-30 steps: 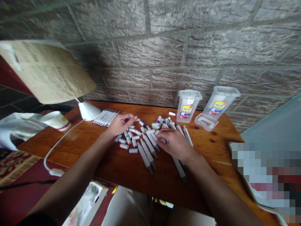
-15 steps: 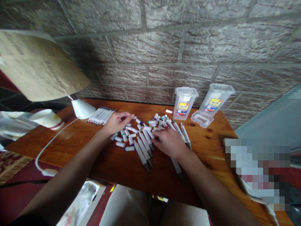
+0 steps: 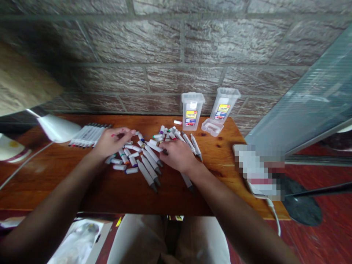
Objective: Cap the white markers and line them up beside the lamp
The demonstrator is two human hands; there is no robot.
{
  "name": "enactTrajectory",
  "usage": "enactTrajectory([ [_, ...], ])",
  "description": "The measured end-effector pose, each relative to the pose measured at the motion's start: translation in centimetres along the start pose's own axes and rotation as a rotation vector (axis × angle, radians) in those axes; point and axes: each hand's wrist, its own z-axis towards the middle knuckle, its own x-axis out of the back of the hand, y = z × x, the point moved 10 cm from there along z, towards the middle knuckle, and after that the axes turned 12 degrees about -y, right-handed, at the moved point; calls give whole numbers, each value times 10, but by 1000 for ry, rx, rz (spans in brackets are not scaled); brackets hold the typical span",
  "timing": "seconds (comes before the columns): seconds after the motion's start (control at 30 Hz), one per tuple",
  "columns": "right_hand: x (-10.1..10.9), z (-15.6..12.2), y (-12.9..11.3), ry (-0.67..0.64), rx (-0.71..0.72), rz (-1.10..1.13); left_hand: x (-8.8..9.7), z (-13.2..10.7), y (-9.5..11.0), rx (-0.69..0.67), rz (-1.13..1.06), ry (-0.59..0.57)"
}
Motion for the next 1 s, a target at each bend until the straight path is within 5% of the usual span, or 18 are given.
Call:
enactTrajectory([
  [0.3, 8, -3, 23, 130, -6, 419, -1, -1, -1, 17, -28, -4],
  [0.57, -2, -2, 52, 103, -208, 1138, 2, -1, -1, 26, -72, 4],
  [0.73, -8, 1, 45, 124, -161, 1524, 1, 0, 2, 16, -243, 21],
  [1.0, -24, 4, 24, -35, -142, 1762, 1, 1, 16, 20, -425, 12],
])
